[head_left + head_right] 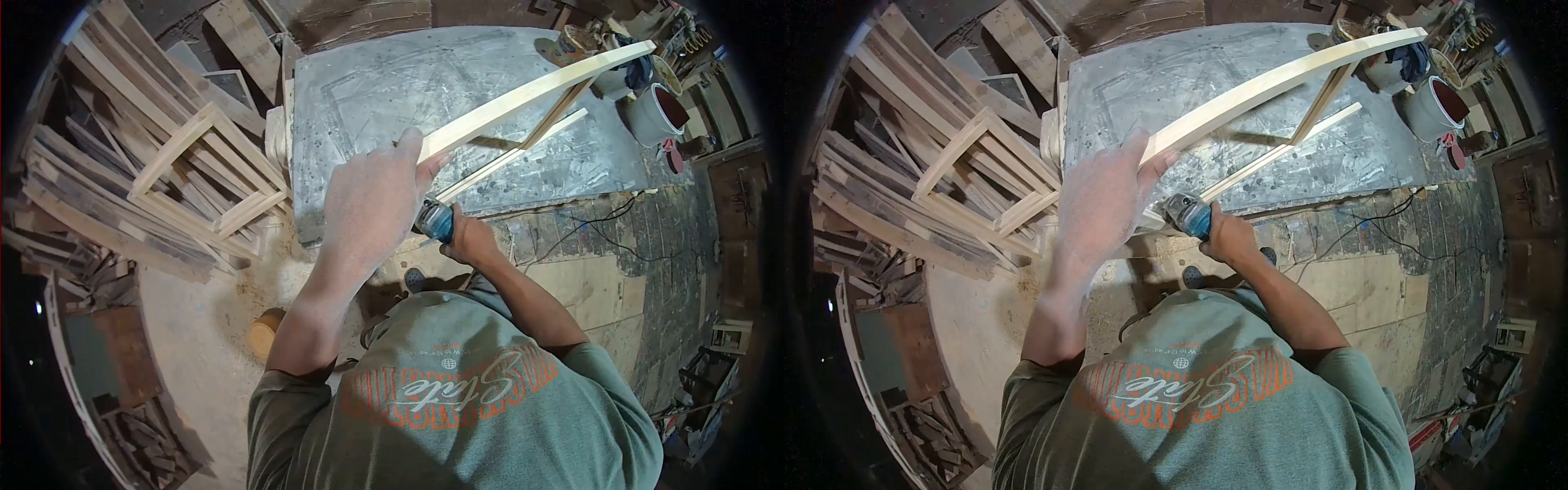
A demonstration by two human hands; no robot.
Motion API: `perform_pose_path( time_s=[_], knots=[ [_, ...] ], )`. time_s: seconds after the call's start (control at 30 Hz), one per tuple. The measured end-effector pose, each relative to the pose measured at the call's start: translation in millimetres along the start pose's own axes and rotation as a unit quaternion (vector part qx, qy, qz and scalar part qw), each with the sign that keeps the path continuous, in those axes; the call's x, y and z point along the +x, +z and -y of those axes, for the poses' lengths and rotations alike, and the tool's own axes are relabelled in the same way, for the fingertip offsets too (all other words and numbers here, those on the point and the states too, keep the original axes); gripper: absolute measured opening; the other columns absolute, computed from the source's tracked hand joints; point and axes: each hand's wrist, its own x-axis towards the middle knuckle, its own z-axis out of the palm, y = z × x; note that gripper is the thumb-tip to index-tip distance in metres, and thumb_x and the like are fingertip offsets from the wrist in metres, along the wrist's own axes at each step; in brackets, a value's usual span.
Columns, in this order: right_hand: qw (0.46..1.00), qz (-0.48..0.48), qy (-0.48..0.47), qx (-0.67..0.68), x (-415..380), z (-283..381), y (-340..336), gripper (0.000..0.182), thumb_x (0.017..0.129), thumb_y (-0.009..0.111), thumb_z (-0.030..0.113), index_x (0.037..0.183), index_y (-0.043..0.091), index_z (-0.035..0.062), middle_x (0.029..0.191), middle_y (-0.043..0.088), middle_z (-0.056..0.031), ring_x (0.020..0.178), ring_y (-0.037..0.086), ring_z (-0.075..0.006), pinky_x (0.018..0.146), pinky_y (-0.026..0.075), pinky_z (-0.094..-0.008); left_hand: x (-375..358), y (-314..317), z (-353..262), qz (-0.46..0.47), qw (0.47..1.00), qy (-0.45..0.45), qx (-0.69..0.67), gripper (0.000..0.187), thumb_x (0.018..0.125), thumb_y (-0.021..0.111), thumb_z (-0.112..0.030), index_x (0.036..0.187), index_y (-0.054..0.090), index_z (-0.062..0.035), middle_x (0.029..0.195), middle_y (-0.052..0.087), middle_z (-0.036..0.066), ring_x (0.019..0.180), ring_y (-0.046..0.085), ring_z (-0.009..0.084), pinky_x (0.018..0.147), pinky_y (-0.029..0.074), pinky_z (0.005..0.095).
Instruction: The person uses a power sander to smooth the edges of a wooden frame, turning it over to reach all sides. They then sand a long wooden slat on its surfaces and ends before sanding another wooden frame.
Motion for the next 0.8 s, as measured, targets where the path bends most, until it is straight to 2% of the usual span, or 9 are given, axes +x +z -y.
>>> perform_pose_path(
  time_s=[0.17,0.27,0.37,0.43,0.47,0.6,0.7,0.8],
  knots=[
    [0.999,0.033,0.041,-0.002,-3,-11,-18,0.077,0.067,0.078,0.03,0.128,0.045,-0.0008,0.093,0.07,-0.0235,0.087,0.069,-0.041,0.078,0.056,-0.048,1,2,-1,0.016,1.0,-0.009,0.003,0.046,0.101,0.046,-0.047,0.109,0.057,-0.0027,0.081,0.066,0.024,0.081,0.065,0.0431,0.071,0.048,0.0522],
    [0.996,0.036,0.085,0.006,5,-42,-31,0.096,0.066,0.079,0.033,0.144,0.035,-0.0031,0.099,0.068,-0.0272,0.094,0.068,-0.0413,0.082,0.054,-0.0474,2,-3,-6,0.039,0.999,-0.024,0.01,0.047,0.101,0.045,-0.048,0.11,0.057,-0.0033,0.08,0.066,0.023,0.081,0.065,0.0428,0.071,0.048,0.0519],
    [0.992,-0.037,0.121,-0.017,18,-91,-38,0.094,0.065,0.081,0.034,0.141,0.039,-0.0032,0.101,0.068,-0.0284,0.098,0.067,-0.0411,0.083,0.054,-0.047,1,-2,-7,0.041,0.999,-0.026,0.023,0.049,0.101,0.043,-0.05,0.11,0.057,-0.0039,0.079,0.066,0.022,0.08,0.065,0.0423,0.07,0.048,0.0517],
    [0.983,-0.082,0.156,0.044,24,-116,-59,0.088,0.063,0.083,0.033,0.133,0.046,-0.003,0.102,0.068,-0.0278,0.1,0.067,-0.0406,0.084,0.054,-0.0456,1,6,-1,0.011,1.0,-0.003,0.028,0.05,0.101,0.042,-0.051,0.111,0.057,-0.0041,0.078,0.066,0.022,0.08,0.065,0.0419,0.069,0.048,0.0516],
    [0.978,-0.078,0.185,0.056,29,-123,-75,0.084,0.06,0.086,0.031,0.128,0.05,-0.0034,0.103,0.069,-0.0271,0.1,0.067,-0.0397,0.086,0.054,-0.0439,1,4,-3,0.02,0.999,-0.011,0.03,0.05,0.101,0.042,-0.051,0.111,0.057,-0.0041,0.078,0.066,0.023,0.081,0.065,0.0421,0.069,0.049,0.0517],
    [0.975,-0.098,0.182,0.078,44,-152,-77,0.081,0.061,0.084,0.037,0.123,0.053,-0.0048,0.103,0.068,-0.0276,0.098,0.068,-0.0406,0.085,0.054,-0.0448,0,0,-8,0.04,0.998,-0.031,0.035,0.051,0.101,0.041,-0.052,0.111,0.057,-0.0041,0.079,0.066,0.023,0.082,0.065,0.0428,0.071,0.049,0.0518],
    [0.986,-0.072,0.151,0.022,32,-102,-54,0.08,0.063,0.081,0.038,0.124,0.051,-0.0051,0.102,0.068,-0.0273,0.095,0.068,-0.0413,0.084,0.055,-0.0463,1,-2,-8,0.039,0.998,-0.037,0.038,0.051,0.101,0.042,-0.052,0.112,0.056,-0.0038,0.08,0.066,0.024,0.084,0.065,0.0435,0.073,0.049,0.0521],
    [0.995,0.013,0.103,0.012,23,-50,-27,0.087,0.065,0.08,0.04,0.132,0.045,-0.0022,0.104,0.069,-0.0245,0.096,0.068,-0.0391,0.083,0.055,-0.0464,0,3,-5,0.008,0.999,-0.017,0.051,0.047,0.102,0.042,-0.048,0.108,0.056,-0.0041,0.084,0.068,0.023,0.083,0.066,0.0423,0.072,0.05,0.0523]
  ],
)
